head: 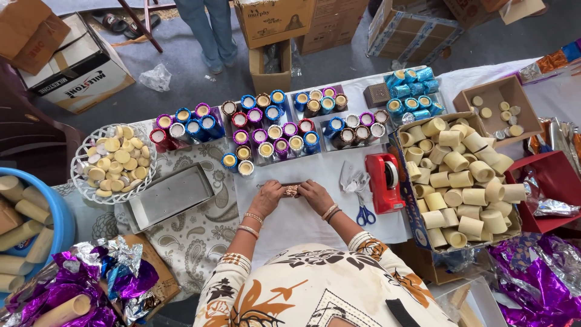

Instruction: The person wraps a cylindrical candle in a sheet of metallic foil, folding and crimping the edges by hand to create a sealed package. The wrapped candle is then placed into a tray with other similarly wrapped items.

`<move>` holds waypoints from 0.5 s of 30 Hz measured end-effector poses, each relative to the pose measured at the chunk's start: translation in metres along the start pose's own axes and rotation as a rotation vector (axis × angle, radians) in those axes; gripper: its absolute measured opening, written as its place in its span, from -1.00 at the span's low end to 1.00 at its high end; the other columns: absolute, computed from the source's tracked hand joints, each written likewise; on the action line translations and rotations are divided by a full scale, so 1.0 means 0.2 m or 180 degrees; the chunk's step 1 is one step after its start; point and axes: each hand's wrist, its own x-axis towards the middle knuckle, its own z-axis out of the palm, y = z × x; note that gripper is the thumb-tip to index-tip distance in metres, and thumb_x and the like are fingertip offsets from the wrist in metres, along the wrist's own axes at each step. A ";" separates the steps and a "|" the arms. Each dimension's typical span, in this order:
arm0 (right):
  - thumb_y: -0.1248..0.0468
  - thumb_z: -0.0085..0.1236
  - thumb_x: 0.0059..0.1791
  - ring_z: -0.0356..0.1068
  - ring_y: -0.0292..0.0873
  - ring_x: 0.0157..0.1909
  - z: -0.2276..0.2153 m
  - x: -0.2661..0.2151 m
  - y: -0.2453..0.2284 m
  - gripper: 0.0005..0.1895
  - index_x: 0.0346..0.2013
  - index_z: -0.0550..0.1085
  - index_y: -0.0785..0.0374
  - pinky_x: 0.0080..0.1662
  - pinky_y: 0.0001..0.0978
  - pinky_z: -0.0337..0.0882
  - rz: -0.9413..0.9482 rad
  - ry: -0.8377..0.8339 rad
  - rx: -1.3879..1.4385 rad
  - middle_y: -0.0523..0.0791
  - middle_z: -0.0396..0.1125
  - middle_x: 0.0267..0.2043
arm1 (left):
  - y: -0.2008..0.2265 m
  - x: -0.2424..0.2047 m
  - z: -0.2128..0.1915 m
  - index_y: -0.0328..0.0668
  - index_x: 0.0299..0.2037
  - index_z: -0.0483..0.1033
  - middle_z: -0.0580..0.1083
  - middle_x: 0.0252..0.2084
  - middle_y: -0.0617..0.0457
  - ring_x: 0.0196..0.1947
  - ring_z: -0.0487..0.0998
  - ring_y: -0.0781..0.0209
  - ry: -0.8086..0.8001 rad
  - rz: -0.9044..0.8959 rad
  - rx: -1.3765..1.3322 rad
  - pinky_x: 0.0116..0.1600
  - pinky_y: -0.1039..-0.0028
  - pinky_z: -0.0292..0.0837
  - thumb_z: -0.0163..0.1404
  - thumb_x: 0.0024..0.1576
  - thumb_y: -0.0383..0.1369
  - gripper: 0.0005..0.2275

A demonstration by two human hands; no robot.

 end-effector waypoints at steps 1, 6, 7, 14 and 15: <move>0.39 0.12 -0.11 0.34 -0.09 -0.08 0.01 -0.01 0.01 -0.80 -0.20 0.42 0.21 -0.02 -0.28 0.43 0.0002 0.0005 0.0001 -0.14 0.31 -0.18 | -0.01 0.00 0.01 -0.23 -0.36 0.49 0.48 -0.28 0.00 -0.10 0.49 0.02 -0.0002 0.0004 0.0003 0.11 0.29 0.41 0.07 0.00 -0.54 -0.94; 0.39 0.11 -0.13 0.36 -0.13 -0.02 -0.02 -0.05 0.00 -0.79 -0.21 0.49 0.17 0.03 -0.30 0.42 -0.0206 0.0156 -0.0218 -0.17 0.35 -0.14 | -0.04 0.01 0.04 -0.18 -0.37 0.54 0.49 -0.32 0.00 -0.12 0.48 0.02 -0.0119 -0.0167 0.0049 0.09 0.30 0.41 0.05 0.01 -0.55 -0.93; 0.39 0.11 -0.13 0.36 -0.13 -0.02 0.00 -0.06 0.01 -0.79 -0.21 0.49 0.17 0.03 -0.30 0.42 -0.0195 0.0162 -0.0221 -0.17 0.35 -0.14 | -0.04 0.02 0.04 -0.18 -0.37 0.54 0.49 -0.32 0.00 -0.12 0.48 0.02 -0.0125 -0.0155 0.0047 0.09 0.30 0.41 0.05 0.01 -0.55 -0.93; 0.37 0.12 -0.12 0.36 -0.12 0.00 -0.01 -0.07 -0.01 -0.82 -0.22 0.49 0.18 0.03 -0.30 0.43 -0.0278 0.0058 -0.0356 -0.16 0.34 -0.14 | -0.03 -0.01 0.03 -0.18 -0.26 0.57 0.48 -0.30 0.00 -0.17 0.47 0.01 -0.0021 -0.0173 0.0088 0.03 0.28 0.39 0.02 0.02 -0.54 -0.86; 0.37 0.12 -0.11 0.36 -0.13 0.01 -0.01 -0.07 -0.01 -0.83 -0.22 0.49 0.19 0.03 -0.30 0.43 -0.0260 0.0048 -0.0349 -0.16 0.34 -0.13 | -0.03 -0.02 0.04 -0.19 -0.21 0.59 0.48 -0.28 0.01 -0.18 0.47 0.02 0.0095 -0.0101 0.0202 0.02 0.29 0.39 -0.01 0.00 -0.57 -0.80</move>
